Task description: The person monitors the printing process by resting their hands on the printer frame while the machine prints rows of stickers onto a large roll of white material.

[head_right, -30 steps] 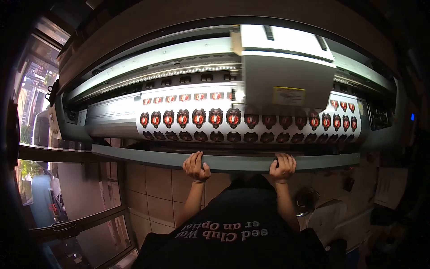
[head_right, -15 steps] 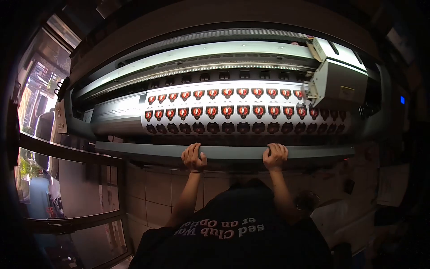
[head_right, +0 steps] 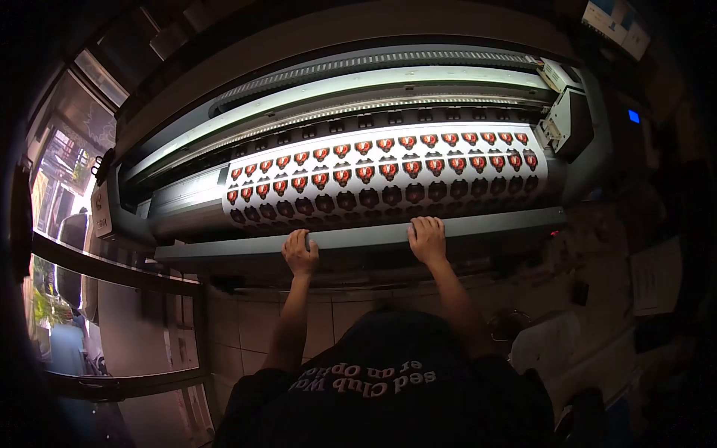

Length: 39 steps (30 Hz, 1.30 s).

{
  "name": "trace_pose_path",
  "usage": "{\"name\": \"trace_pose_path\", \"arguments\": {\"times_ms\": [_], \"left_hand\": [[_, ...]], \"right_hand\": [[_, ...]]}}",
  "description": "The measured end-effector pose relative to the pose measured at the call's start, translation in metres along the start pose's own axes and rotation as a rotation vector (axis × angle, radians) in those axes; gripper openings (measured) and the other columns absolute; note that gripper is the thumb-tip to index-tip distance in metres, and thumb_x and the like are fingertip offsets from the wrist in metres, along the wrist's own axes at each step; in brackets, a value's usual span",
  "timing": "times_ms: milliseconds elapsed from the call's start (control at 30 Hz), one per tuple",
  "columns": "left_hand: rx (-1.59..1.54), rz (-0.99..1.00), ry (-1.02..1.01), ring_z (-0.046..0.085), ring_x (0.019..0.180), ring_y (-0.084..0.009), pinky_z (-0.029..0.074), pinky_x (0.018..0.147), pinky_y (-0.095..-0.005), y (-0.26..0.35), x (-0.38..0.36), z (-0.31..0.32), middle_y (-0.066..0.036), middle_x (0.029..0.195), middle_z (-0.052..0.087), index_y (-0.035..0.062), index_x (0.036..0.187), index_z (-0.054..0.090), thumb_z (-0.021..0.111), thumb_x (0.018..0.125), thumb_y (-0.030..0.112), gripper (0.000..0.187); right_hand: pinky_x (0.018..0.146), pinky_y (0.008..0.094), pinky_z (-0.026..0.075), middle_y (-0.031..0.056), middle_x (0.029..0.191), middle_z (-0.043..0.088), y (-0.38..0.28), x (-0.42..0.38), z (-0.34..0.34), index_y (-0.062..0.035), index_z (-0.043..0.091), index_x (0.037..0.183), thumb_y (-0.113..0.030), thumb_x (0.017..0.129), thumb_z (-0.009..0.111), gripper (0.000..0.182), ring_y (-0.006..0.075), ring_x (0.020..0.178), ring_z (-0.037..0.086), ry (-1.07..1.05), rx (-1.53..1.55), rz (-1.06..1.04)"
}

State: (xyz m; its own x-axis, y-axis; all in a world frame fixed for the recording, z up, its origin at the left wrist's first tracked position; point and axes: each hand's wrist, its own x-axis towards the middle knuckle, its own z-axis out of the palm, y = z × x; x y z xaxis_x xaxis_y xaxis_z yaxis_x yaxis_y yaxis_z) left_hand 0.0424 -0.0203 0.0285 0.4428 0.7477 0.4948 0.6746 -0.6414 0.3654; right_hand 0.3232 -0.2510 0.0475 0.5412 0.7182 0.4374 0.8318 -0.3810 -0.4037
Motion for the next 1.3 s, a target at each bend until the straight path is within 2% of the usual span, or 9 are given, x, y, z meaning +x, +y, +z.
{"name": "trace_pose_path", "arguments": {"times_ms": [200,267,300,433,700,1067,1167,1267,1300], "left_hand": [[0.073,-0.084,-0.05,0.057,0.116,-0.0266,0.037,0.102,-0.0485,0.012,0.015,0.004,-0.008,0.112,0.065,0.0096,0.105,0.066,0.058,0.084,0.033,0.033],[0.246,-0.08,-0.18,0.06,0.107,-0.0289,0.04,0.095,-0.0523,0.012,0.025,0.007,-0.008,0.103,0.066,0.0093,0.094,0.064,0.058,0.084,0.035,0.029],[0.279,-0.016,-0.129,0.063,0.096,-0.0315,0.044,0.083,-0.0537,0.011,0.028,0.008,-0.011,0.094,0.066,0.0068,0.087,0.062,0.06,0.083,0.037,0.03],[0.243,-0.006,-0.227,0.063,0.09,-0.0338,0.045,0.081,-0.0504,0.004,0.042,0.011,-0.012,0.088,0.065,0.0066,0.082,0.062,0.061,0.083,0.035,0.029],[-0.008,-0.066,-0.164,0.062,0.085,-0.0333,0.046,0.082,-0.0469,0.0,0.042,0.003,-0.011,0.079,0.064,0.0078,0.074,0.061,0.06,0.081,0.03,0.023],[-0.014,-0.049,-0.201,0.064,0.086,-0.0369,0.046,0.087,-0.0467,0.001,0.041,-0.001,-0.015,0.082,0.068,0.0063,0.079,0.07,0.057,0.085,0.034,0.031],[0.081,0.03,-0.432,0.067,0.095,-0.0335,0.043,0.096,-0.0449,0.001,0.048,-0.005,-0.015,0.094,0.073,0.0076,0.091,0.077,0.048,0.091,0.049,0.05],[0.083,0.151,-0.308,0.069,0.092,-0.0364,0.045,0.097,-0.0454,0.003,0.054,-0.004,-0.017,0.087,0.074,0.0063,0.092,0.077,0.046,0.094,0.057,0.06],[0.107,0.076,-0.516,0.07,0.091,-0.0378,0.046,0.095,-0.046,0.002,0.059,-0.006,-0.018,0.085,0.073,0.0055,0.091,0.078,0.045,0.094,0.059,0.063]], "right_hand": [[0.101,0.0452,0.042,0.0112,0.101,0.069,0.022,0.007,-0.017,-0.0053,0.069,0.1,-0.04,0.085,0.071,0.038,0.0309,0.106,0.061,-0.09,0.079,-0.04],[0.092,0.0464,0.045,0.0129,0.095,0.07,0.032,0.011,-0.021,-0.0059,0.069,0.091,-0.045,0.085,0.07,0.04,0.0329,0.099,0.063,-0.119,0.025,-0.081],[0.089,0.0478,0.046,0.0147,0.092,0.07,0.033,0.013,-0.027,-0.0053,0.069,0.087,-0.048,0.09,0.063,0.043,0.0343,0.095,0.064,-0.153,-0.029,-0.071],[0.09,0.048,0.045,0.0167,0.086,0.07,0.062,0.023,-0.04,-0.0038,0.071,0.084,-0.046,0.097,0.051,0.049,0.0357,0.093,0.065,-0.272,-0.146,0.057],[0.094,0.0471,0.045,0.0192,0.093,0.07,0.053,0.018,-0.038,-0.0009,0.071,0.09,-0.047,0.098,0.052,0.05,0.0367,0.095,0.064,-0.261,-0.213,0.09],[0.095,0.0469,0.043,0.0195,0.101,0.071,0.051,0.021,-0.04,-0.001,0.072,0.095,-0.046,0.096,0.053,0.049,0.0371,0.102,0.063,-0.288,-0.229,0.139],[0.094,0.0467,0.044,0.0186,0.1,0.071,0.051,0.023,-0.04,-0.002,0.072,0.095,-0.045,0.095,0.054,0.046,0.0361,0.101,0.063,-0.284,-0.207,0.143],[0.092,0.0465,0.044,0.0174,0.096,0.071,0.056,0.024,-0.041,-0.0027,0.073,0.093,-0.045,0.094,0.055,0.045,0.0352,0.098,0.064,-0.336,-0.224,0.116],[0.091,0.0463,0.045,0.0171,0.093,0.071,0.057,0.024,-0.04,-0.003,0.073,0.09,-0.044,0.093,0.056,0.045,0.035,0.097,0.063,-0.334,-0.205,0.106]]}}
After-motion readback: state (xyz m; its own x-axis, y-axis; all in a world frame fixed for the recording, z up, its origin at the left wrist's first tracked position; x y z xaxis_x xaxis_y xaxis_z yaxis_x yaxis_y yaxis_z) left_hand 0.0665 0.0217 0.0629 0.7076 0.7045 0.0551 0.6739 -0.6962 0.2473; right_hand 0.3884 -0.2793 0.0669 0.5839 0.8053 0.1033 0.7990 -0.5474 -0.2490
